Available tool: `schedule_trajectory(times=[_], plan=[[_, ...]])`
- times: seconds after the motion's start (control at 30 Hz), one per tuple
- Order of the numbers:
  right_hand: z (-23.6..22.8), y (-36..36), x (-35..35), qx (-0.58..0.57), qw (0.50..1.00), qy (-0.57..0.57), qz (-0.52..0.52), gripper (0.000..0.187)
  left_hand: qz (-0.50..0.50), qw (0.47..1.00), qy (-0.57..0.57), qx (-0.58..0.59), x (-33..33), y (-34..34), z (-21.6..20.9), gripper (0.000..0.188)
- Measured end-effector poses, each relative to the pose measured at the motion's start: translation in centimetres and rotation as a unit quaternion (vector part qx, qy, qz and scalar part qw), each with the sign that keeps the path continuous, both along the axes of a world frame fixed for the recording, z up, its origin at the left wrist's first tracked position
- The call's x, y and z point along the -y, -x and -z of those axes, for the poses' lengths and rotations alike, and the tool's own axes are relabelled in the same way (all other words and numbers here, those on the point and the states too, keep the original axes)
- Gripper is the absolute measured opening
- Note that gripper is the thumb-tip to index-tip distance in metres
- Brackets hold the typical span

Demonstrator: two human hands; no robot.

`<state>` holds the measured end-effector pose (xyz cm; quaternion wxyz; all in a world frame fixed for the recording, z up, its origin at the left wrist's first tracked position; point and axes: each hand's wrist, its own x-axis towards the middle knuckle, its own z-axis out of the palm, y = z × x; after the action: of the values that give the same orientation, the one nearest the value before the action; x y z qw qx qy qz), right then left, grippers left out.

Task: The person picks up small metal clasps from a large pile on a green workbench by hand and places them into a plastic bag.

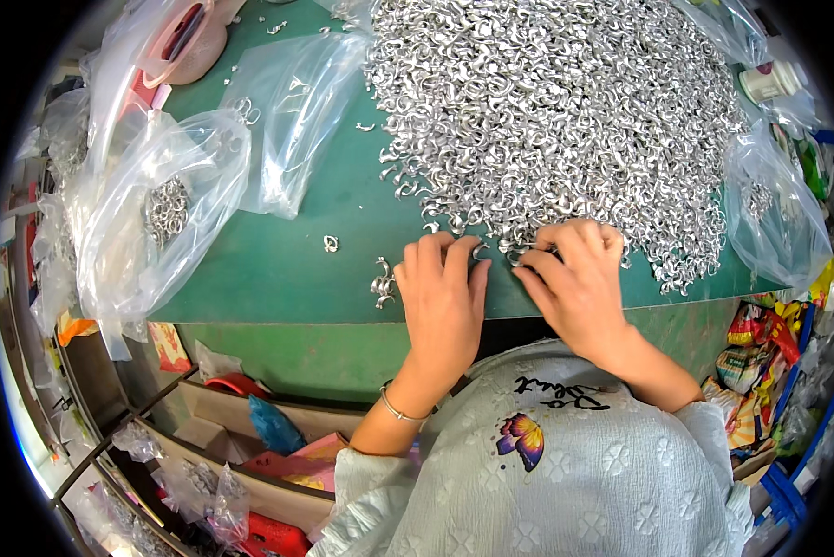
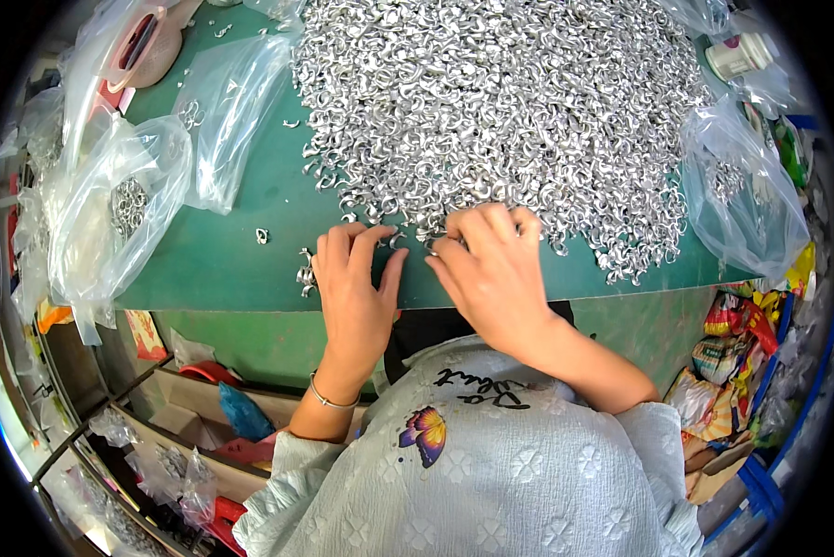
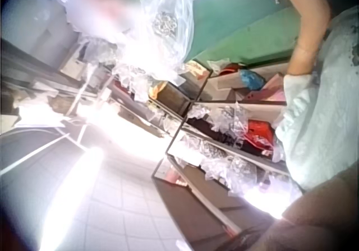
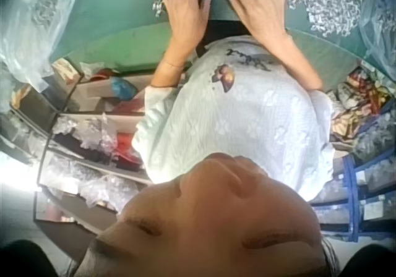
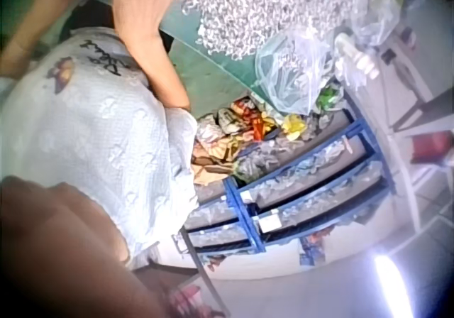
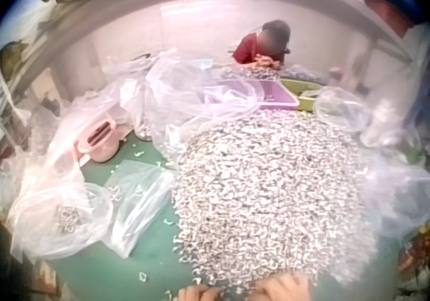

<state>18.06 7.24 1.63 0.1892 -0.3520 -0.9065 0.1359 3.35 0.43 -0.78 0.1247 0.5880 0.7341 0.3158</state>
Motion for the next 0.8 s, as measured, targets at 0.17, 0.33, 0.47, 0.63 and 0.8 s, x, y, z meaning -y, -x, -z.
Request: schedule_trajectory(times=[0.17,0.33,0.47,0.63,0.8], plan=[[1.5,0.5,0.3,0.016,1.0,-0.019,0.005,0.014,-0.001,1.0,-0.001,-0.007,0.1,0.1,-0.2,0.026],[1.1,0.0,0.1,0.001,1.0,-0.005,0.008,0.013,-0.012,0.999,-0.035,-0.007,-0.1,0.3,0.3,0.018],[1.6,0.3,0.2,-0.002,1.0,-0.004,0.006,0.014,-0.027,0.994,-0.059,0.093,0.5,0.6,-0.3,0.014],[1.7,0.5,0.2,-0.034,0.999,-0.005,-0.032,0.015,-0.055,0.991,-0.061,0.103,1.9,1.2,-0.7,0.016],[1.6,1.1,-0.1,-0.062,0.997,0.015,-0.053,0.015,-0.069,0.992,-0.044,0.095,2.5,1.1,-0.3,0.017]])
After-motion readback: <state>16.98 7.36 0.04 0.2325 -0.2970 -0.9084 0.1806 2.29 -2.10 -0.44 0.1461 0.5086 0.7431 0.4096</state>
